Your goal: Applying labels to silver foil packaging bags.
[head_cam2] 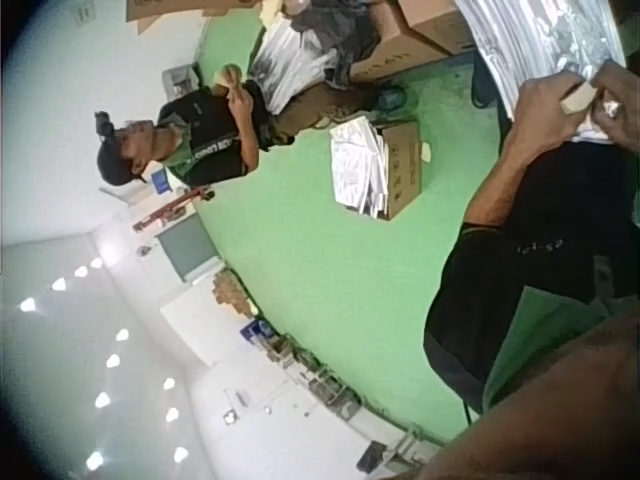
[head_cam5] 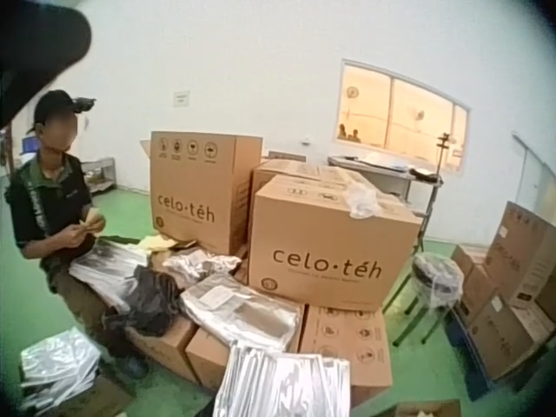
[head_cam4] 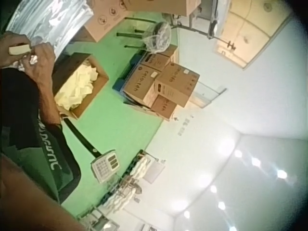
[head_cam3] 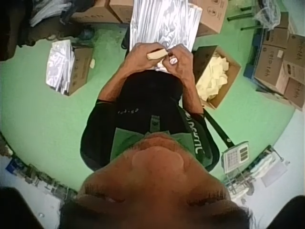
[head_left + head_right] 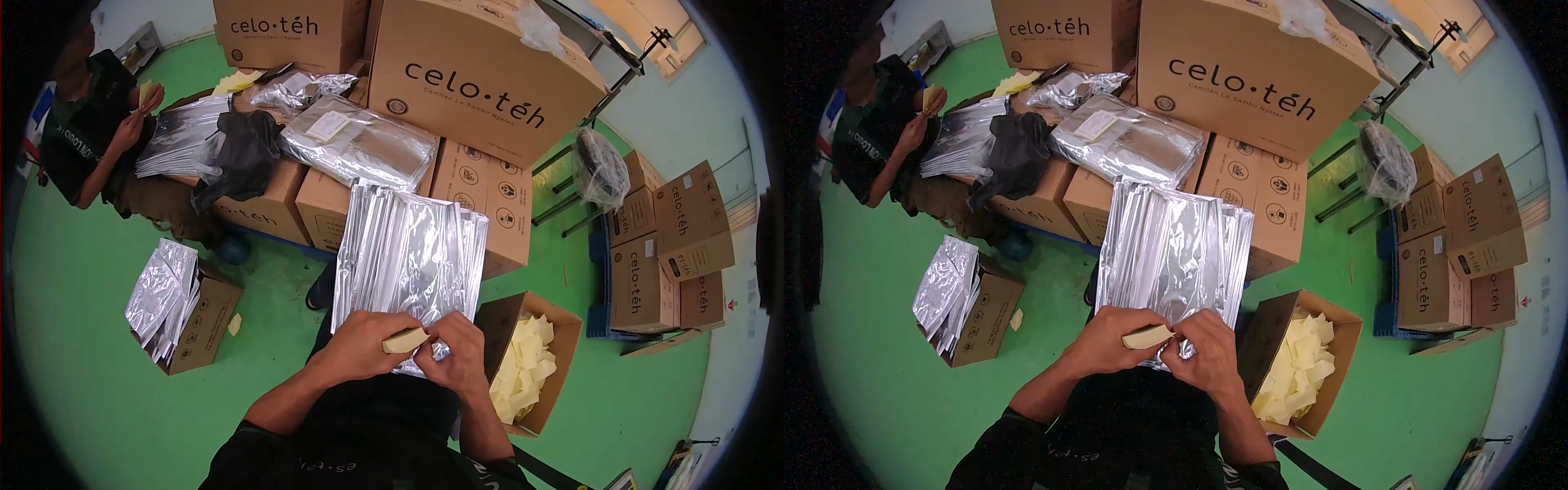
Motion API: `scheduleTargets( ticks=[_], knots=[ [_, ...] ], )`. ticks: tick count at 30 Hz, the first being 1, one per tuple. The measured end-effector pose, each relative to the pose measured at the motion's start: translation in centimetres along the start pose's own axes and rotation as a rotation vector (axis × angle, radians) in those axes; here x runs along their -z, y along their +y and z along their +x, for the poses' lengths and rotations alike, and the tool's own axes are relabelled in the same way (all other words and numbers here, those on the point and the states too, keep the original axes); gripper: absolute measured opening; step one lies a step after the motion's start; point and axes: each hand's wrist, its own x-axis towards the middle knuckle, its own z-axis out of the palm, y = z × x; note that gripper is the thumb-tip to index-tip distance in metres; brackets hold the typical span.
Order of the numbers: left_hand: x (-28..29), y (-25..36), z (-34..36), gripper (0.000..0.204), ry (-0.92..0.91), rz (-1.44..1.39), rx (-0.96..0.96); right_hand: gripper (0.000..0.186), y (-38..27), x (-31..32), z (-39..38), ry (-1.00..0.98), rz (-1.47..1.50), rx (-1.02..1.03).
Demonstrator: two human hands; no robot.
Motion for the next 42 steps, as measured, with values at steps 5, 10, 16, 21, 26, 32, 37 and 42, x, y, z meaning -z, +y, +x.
scheduleTargets(
  ticks=[5,10,16,21,26,32,37,42],
  knots=[
    [0.1,0.0,0.4,0.027,0.029,0.115,-0.064,0.016,0.3,-1.1,-0.1,0.115,-0.057,0.051],
    [0.0,-0.5,0.6,0.026,0.054,0.13,-0.065,0.017,0.7,-1.6,-0.1,0.121,-0.095,0.043],
    [0.6,0.6,0.7,0.029,0.138,-0.007,0.011,0.011,2.5,-0.9,-0.2,0.194,-0.102,-0.16],
    [0.5,1.2,-0.4,0.037,0.226,-0.008,0.026,0.016,2.4,0.6,-0.2,0.03,-0.063,-0.569],
    [-1.3,0.3,0.5,0.029,0.238,-0.002,0.028,0.008,1.0,-0.1,-0.3,-0.017,0.337,-0.448],
    [-1.1,0.0,-0.1,0.027,0.23,-0.126,0.067,0.01,0.3,0.1,-0.5,-0.062,0.381,-0.465],
    [-1.4,-0.4,-0.5,0.025,0.238,-0.112,0.063,0.011,-0.2,0.2,-0.8,-0.062,0.343,-0.449],
    [-1.2,-0.1,0.0,0.023,0.139,-0.337,0.152,0.014,0.0,1.3,-0.9,-0.091,0.303,-0.425]
  ],
)
